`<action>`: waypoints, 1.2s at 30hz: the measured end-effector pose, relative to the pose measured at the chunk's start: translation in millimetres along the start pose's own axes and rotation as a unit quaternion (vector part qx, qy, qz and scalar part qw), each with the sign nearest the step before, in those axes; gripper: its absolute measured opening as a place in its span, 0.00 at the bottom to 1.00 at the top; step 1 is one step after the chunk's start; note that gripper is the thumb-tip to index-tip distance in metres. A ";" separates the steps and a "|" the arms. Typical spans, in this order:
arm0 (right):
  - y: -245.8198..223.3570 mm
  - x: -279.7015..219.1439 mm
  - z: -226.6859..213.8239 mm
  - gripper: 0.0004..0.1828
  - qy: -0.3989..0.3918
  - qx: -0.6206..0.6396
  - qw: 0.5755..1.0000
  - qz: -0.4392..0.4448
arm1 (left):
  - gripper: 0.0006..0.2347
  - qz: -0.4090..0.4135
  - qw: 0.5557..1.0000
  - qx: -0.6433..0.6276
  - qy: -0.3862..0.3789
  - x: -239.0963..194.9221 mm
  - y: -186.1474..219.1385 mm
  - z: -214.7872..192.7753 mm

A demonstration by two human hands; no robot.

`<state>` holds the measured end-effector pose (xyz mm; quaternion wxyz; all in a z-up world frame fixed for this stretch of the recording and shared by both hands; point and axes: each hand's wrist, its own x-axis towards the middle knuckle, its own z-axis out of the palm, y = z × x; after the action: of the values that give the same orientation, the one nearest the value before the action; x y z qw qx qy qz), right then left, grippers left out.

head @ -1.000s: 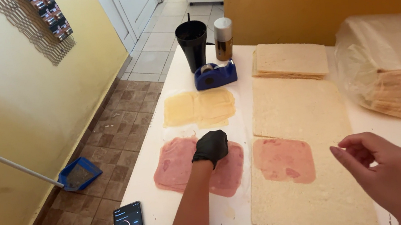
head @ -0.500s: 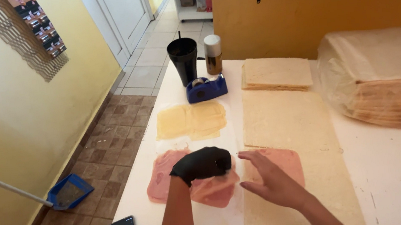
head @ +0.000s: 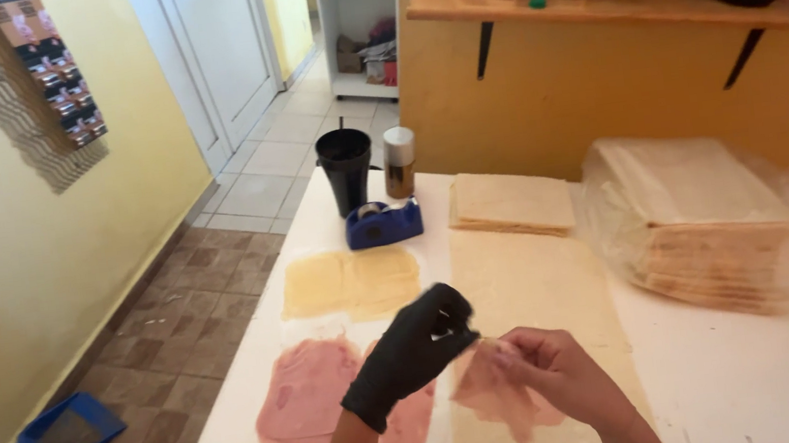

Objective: Assembling multiple sandwiches by spreading condiments, layering ham and cheese, and cutting them into portions.

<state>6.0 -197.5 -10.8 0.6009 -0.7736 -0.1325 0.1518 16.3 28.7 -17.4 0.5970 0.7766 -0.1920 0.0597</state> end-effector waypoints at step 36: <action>-28.9 -33.0 -20.9 0.21 0.088 -0.081 0.992 -0.042 | 0.05 0.048 0.997 0.052 -0.036 -17.4 32.1 41.1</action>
<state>-16.7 -221.8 24.6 0.5517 -0.8236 -0.1232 0.0465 -17.2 -13.2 -5.4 0.5448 0.7983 -0.2470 0.0702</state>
